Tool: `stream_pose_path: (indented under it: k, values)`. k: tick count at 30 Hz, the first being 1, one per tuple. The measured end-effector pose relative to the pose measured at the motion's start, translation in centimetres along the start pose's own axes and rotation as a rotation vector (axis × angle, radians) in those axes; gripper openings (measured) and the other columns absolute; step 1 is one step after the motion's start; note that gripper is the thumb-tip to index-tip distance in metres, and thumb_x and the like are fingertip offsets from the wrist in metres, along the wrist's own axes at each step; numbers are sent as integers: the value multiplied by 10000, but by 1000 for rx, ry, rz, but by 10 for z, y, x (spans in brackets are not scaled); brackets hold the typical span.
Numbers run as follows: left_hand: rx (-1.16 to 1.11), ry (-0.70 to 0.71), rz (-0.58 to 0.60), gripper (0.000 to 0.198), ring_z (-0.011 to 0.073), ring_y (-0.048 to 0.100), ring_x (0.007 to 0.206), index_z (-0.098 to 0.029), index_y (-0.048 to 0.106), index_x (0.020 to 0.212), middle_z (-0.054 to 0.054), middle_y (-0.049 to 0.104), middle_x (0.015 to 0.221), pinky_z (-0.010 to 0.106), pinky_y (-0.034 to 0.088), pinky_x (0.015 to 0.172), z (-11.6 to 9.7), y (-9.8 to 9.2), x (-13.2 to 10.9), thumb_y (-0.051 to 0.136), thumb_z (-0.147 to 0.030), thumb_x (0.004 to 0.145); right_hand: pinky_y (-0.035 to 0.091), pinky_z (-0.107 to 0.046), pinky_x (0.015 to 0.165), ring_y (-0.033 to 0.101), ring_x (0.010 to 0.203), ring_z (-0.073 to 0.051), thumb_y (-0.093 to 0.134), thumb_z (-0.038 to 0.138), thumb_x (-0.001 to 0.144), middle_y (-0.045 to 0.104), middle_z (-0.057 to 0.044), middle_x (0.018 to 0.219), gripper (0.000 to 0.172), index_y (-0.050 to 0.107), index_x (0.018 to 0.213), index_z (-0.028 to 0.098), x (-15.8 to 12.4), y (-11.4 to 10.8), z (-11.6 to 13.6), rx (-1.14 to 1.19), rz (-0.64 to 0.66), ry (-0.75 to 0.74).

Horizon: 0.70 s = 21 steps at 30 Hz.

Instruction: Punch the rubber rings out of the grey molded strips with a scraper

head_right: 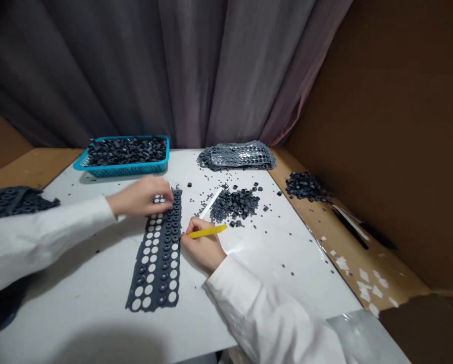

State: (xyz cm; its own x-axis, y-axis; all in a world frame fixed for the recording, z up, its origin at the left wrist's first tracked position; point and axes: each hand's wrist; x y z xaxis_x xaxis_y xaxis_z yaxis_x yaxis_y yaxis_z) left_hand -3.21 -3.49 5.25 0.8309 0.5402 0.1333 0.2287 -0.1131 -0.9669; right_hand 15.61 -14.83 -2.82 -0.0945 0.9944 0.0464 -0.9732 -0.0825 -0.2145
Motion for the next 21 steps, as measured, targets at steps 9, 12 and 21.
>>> stream_pose_path:
  k: [9, 12, 21]
  values:
    - [27, -6, 134, 116, 212, 552, 805, -163, 591, 785, 57, 605, 806, 316, 440, 677, -66, 54, -31, 495, -206, 836, 308, -195, 435, 430, 430, -90, 548, 107, 606, 471, 71, 452, 180, 403, 557, 202, 10, -2, 10, 10, 80, 50]
    - [28, 20, 134, 214, 204, 545, 767, -151, 579, 748, 68, 603, 775, 321, 439, 679, -65, 54, -30, 410, -155, 879, 315, -198, 436, 433, 432, -89, 552, 111, 611, 481, 69, 459, 179, 406, 560, 202, 7, -2, 8, -8, 53, 45]
    - [-736, -468, -113, 171, 173, 552, 731, -164, 569, 843, 31, 603, 792, 301, 433, 650, -42, 37, -46, 510, -323, 823, 341, -201, 428, 465, 414, -93, 571, 128, 632, 502, 64, 460, 177, 421, 575, 200, 8, -4, 3, 65, 34, 75]
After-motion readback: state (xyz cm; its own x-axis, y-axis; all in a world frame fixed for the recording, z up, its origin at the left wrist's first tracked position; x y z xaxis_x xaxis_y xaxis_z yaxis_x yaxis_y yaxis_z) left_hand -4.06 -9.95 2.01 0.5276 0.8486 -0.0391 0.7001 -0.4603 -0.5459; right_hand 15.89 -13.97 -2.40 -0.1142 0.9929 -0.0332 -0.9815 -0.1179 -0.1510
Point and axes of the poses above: each hand's wrist, its own x-axis towards the middle knuckle, its own y-axis out of the palm, z = x × y
